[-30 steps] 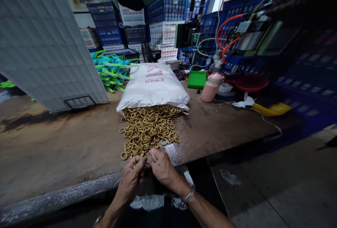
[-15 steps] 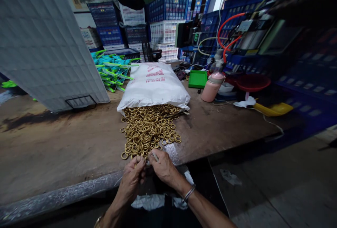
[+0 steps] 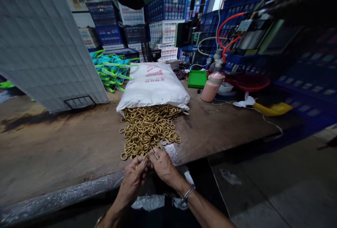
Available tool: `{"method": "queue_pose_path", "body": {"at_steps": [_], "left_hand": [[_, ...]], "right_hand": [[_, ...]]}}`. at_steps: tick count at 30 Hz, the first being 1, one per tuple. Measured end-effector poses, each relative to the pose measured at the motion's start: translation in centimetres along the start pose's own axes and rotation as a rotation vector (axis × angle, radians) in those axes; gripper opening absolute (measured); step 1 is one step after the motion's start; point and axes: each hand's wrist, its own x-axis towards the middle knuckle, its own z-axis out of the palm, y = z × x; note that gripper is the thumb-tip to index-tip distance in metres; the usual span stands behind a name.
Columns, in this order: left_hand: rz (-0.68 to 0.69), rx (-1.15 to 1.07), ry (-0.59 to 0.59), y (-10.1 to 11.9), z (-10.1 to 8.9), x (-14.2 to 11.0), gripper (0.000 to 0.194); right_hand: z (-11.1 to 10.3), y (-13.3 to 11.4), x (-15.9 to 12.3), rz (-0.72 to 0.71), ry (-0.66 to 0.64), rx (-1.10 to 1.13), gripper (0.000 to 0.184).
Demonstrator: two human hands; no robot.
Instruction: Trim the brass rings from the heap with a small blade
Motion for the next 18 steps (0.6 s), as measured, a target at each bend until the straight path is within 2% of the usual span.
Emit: {"method": "queue_pose_path", "body": {"at_steps": [3,7,10,12,18], "left_hand": [[0.051,0.028,0.018,0.2,-0.1,0.0,0.029],[0.221,0.145,-0.003,0.2,-0.2,0.1,0.022],[0.277,0.199,-0.008,0.2,-0.2,0.1,0.021],[0.239,0.196,-0.005,0.1,-0.1,0.0,0.022],[0.006,0.115,-0.066,-0.1,-0.3,-0.2,0.032]], "right_hand": [[-0.4,-0.6,-0.1,-0.028,-0.002,-0.035,0.022],[-0.8,-1.3,-0.3,-0.099,-0.025,-0.122,0.023],[-0.8,-1.2,-0.2,-0.09,-0.031,-0.157,0.027],[-0.7,-1.0,-0.1,-0.055,-0.018,-0.117,0.026],[-0.8,-1.0,-0.1,0.035,-0.02,0.081,0.024]]}}
